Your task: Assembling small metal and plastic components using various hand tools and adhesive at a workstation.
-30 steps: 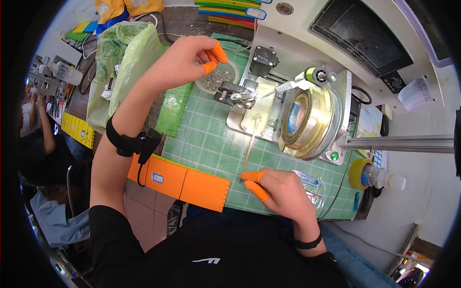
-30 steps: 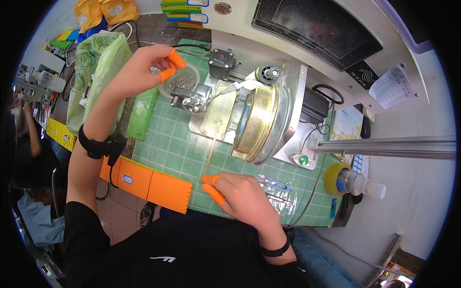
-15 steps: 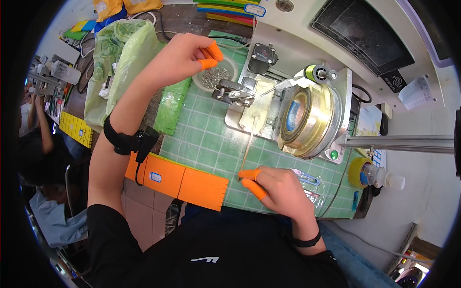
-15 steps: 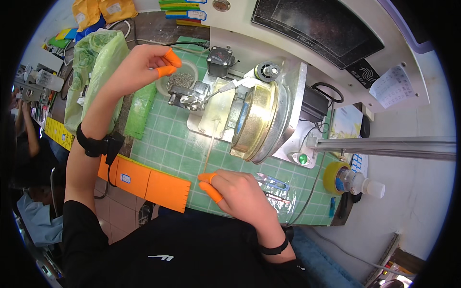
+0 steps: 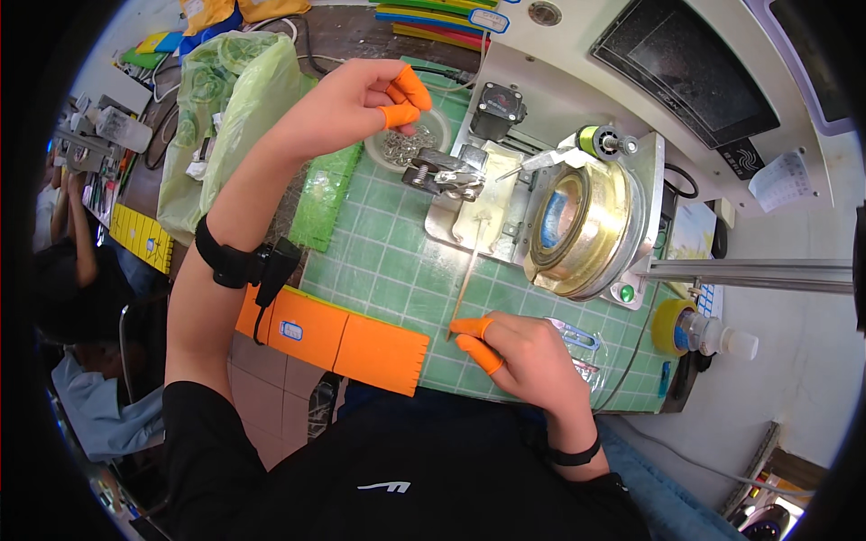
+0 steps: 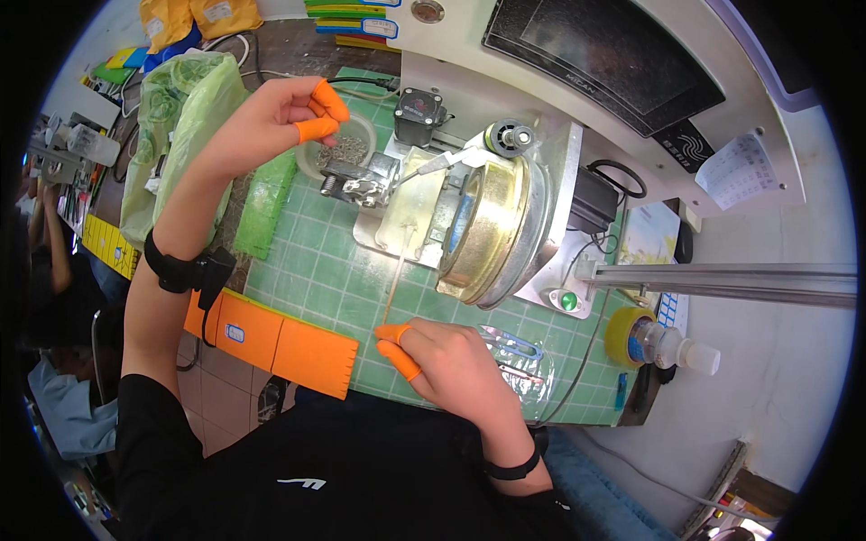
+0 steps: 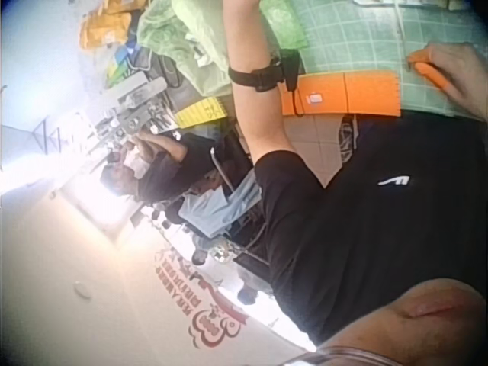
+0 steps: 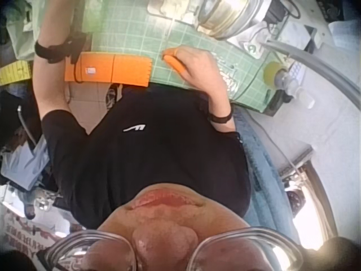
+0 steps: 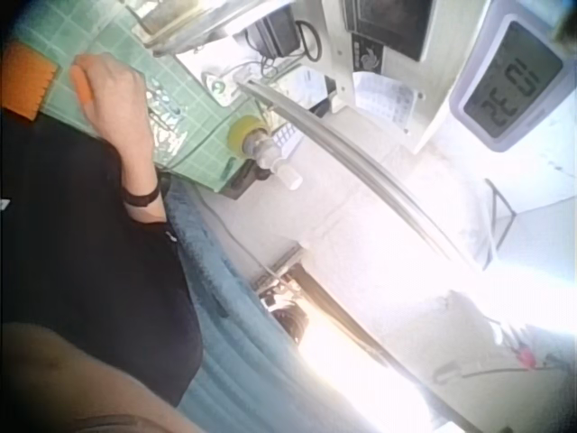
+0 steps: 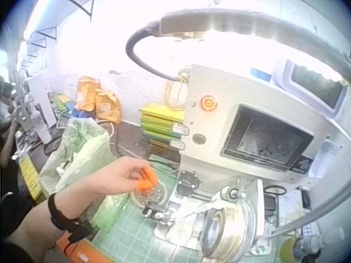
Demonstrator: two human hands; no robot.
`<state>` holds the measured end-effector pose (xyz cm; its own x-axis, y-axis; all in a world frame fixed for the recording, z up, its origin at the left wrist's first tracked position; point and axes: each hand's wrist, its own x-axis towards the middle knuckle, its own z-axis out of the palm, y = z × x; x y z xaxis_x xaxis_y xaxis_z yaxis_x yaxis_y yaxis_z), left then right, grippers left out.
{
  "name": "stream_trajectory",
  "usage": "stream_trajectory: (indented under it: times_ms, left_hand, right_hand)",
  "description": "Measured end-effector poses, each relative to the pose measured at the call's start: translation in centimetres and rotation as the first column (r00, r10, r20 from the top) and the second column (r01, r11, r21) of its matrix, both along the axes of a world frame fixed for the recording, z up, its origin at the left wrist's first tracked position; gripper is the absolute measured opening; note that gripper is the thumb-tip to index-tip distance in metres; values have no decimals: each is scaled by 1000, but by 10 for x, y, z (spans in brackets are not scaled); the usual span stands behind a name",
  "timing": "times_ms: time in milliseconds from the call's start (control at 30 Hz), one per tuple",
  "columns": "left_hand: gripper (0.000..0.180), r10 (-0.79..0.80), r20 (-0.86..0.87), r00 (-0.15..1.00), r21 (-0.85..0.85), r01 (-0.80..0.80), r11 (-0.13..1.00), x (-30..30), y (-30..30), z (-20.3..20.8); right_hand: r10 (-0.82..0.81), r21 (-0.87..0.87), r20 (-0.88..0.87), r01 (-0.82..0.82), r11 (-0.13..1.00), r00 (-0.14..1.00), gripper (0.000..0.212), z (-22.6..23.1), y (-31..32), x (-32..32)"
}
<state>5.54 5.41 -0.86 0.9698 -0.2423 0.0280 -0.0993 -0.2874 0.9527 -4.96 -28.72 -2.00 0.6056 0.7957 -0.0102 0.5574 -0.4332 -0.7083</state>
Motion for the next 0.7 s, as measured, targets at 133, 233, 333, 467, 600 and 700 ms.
stream_trajectory:
  times_ms: [133, 233, 333, 467, 600, 700]
  left_hand:
    - [15, -15, 22, 1000, -55, 17, 998, 1, 3, -1]
    - [16, -3, -16, 1000, -83, 1, 997, 1, 3, 0]
    - [18, 21, -29, 999, -66, -23, 998, 1, 3, 2]
    - [20, 20, -25, 1000, -78, -22, 997, 3, 7, 0]
    - [20, 23, -29, 999, -72, -25, 997, 3, 6, 1]
    - [20, 14, 5, 1000, -55, -14, 998, 3, 6, 0]
  right_hand:
    - [4, 10, 4, -4, 1000, 1000, 18, -1, 1, 0]
    - [5, 9, 3, -5, 1000, 1000, 19, -1, 1, 0]
    - [3, 7, -1, -3, 1000, 1000, 19, -3, 1, 0]
    - [-1, 5, 4, 1, 1000, 1000, 19, -2, 1, 0]
    - [-2, -2, 1, 2, 1000, 1000, 19, -2, 1, 1]
    - [-1, -11, -2, 1, 1000, 1000, 18, -3, 0, 1]
